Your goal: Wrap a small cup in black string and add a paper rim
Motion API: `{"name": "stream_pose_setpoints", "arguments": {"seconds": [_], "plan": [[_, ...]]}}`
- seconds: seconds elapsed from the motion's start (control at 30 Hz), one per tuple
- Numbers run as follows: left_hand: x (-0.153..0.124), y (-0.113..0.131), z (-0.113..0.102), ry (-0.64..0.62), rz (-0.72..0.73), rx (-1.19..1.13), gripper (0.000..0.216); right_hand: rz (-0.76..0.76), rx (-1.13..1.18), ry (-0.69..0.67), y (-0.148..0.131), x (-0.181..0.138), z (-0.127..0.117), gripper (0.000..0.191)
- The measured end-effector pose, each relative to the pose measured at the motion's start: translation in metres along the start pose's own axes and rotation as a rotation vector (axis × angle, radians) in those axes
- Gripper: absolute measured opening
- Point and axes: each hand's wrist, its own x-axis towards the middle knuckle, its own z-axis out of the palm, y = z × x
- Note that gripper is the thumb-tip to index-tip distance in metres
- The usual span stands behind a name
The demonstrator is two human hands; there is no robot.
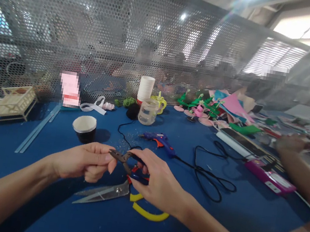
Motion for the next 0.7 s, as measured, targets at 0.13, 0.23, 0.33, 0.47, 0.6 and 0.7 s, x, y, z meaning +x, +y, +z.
{"name": "stream_pose_setpoints", "arguments": {"seconds": [0.13,0.23,0.33,0.47,0.6,0.7], "plan": [[-0.0004,-0.0008,-0.0014,-0.032,-0.028,-0.038,0.020,0.004,0.000,-0.014,0.0008,-0.0005,0.0011,0.044],[-0.0001,-0.0011,-0.0018,-0.053,-0.033,-0.048,0.019,-0.001,0.010,-0.021,0.0008,-0.0005,0.0016,0.044],[0.0009,-0.0011,-0.0019,-0.066,-0.031,-0.052,0.019,-0.008,0.027,-0.026,0.0006,-0.0005,0.0018,0.042],[0.0016,-0.0018,-0.0026,-0.076,-0.025,-0.053,0.019,-0.021,0.042,-0.029,0.0006,-0.0011,0.0025,0.040],[0.0011,-0.0031,-0.0033,-0.095,-0.024,-0.065,0.018,-0.033,0.048,-0.031,0.0006,-0.0018,0.0028,0.038],[0.0007,-0.0036,-0.0034,-0.100,-0.027,-0.073,0.019,-0.035,0.045,-0.030,0.0006,-0.0019,0.0028,0.038]]}}
